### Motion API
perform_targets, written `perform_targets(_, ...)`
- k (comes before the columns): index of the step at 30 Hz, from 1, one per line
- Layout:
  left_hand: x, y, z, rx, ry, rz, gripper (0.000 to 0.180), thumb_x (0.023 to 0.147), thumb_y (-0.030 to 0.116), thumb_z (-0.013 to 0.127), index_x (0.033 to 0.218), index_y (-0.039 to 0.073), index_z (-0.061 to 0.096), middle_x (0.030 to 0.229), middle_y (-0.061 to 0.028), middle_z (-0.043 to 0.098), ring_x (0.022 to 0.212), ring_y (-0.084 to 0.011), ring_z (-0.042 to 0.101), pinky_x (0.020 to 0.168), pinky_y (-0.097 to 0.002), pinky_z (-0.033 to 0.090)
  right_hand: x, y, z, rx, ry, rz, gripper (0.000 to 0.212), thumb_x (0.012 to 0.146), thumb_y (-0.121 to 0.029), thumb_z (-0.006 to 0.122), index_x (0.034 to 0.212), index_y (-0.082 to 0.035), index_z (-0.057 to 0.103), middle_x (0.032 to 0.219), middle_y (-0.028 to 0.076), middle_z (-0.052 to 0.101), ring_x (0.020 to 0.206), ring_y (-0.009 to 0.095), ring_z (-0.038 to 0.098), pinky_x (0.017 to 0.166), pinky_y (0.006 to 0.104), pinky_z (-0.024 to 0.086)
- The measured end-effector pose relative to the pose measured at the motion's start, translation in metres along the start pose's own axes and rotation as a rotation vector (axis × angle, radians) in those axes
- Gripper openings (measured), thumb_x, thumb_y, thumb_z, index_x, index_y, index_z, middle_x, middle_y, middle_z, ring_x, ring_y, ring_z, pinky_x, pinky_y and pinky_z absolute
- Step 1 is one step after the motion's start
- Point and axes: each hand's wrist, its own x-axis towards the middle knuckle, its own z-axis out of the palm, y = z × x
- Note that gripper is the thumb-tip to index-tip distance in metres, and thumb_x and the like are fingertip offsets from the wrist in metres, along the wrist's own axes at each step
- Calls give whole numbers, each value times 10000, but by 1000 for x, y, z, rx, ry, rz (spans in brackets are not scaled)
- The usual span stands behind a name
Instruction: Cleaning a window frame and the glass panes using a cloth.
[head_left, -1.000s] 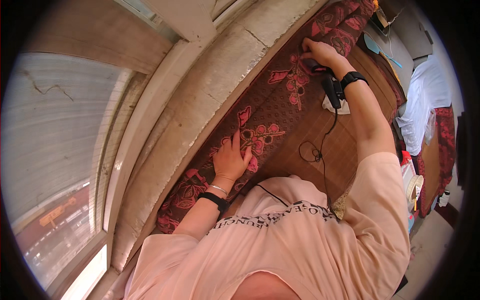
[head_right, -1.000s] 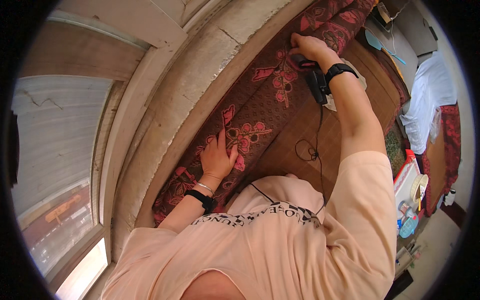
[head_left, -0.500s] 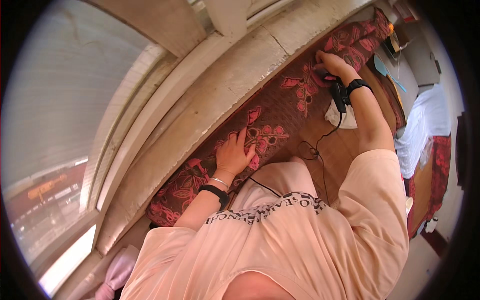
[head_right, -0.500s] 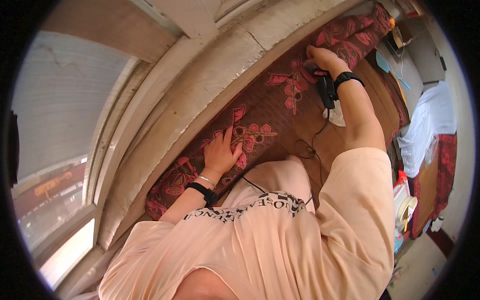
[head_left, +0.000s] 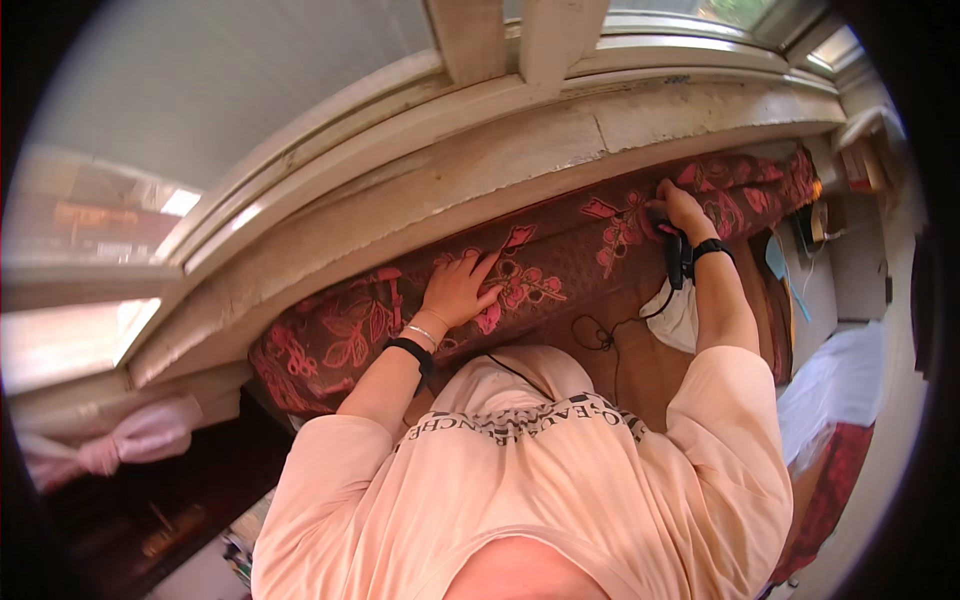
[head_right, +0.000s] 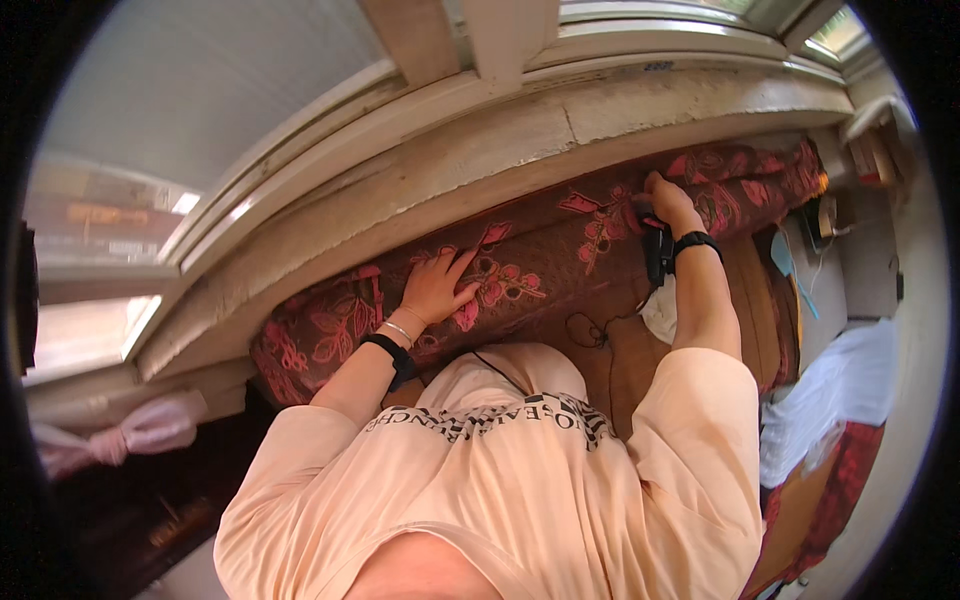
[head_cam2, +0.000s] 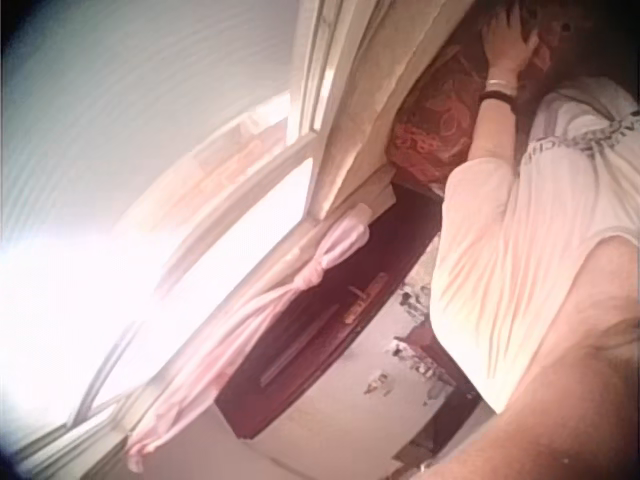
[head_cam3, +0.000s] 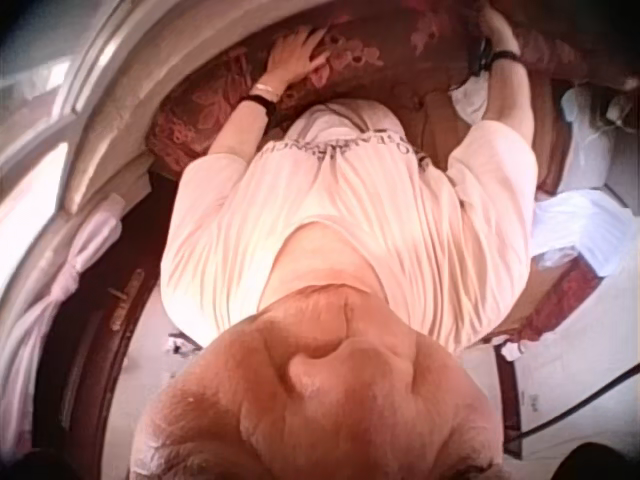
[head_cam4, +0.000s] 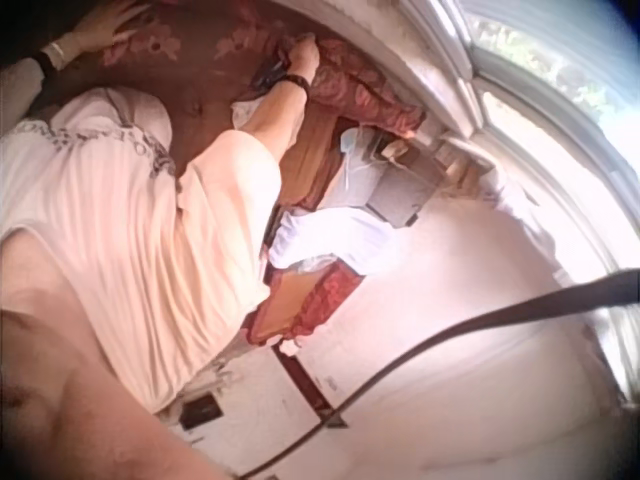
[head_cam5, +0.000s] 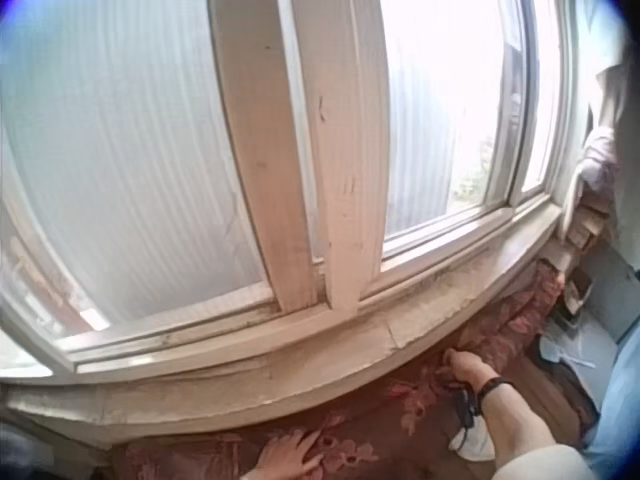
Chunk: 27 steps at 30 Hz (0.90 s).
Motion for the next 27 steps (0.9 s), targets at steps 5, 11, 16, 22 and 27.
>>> perform_targets(5, -36, -4, 4, -36, 230, -83, 520, 875, 290, 640, 1344, 95, 529, 1353, -149, 536, 1252, -326, 496, 1085, -488, 341, 8, 32, 7, 86, 25, -32, 439, 834, -415, 728, 1047, -60, 583, 957, 208, 675, 931, 414, 637, 813, 473, 485)
perform_targets(11, -145, -31, 3, 167, 505, -565, 513, 881, 294, 634, 1330, 69, 531, 1435, -168, 471, 1366, -347, 395, 1155, -558, 225, -10, 28, 3, 188, 211, -121, 414, 887, -411, 667, 1079, -46, 626, 1026, 205, 675, 984, 407, 632, 829, 434, 477)
perform_targets(16, -171, -53, 12, 219, 416, -890, 632, 946, 421, 535, 1462, 79, 404, 1540, -182, 331, 1452, -357, 251, 1158, -607, 154, -27, 10, 6, 110, 262, -107, 412, 915, -438, 618, 1118, -79, 633, 1074, 219, 673, 1041, 424, 619, 849, 464, 473)
perform_targets(22, -159, -63, -1, 265, 404, -862, 672, 947, 483, 506, 1483, 97, 381, 1563, -175, 295, 1469, -361, 210, 1157, -626, 120, -27, 6, 4, 15, 280, -34, 395, 935, -440, 585, 1134, -103, 636, 1056, 228, 678, 1026, 437, 624, 848, 494, 473)
perform_targets(27, -157, -65, 3, 242, 388, -903, 664, 941, 480, 517, 1470, 95, 400, 1545, -180, 324, 1460, -372, 229, 1160, -613, 138, -36, -4, 1, 43, 355, -85, 368, 947, -418, 582, 1100, -95, 670, 1027, 218, 689, 991, 429, 637, 831, 483, 485)
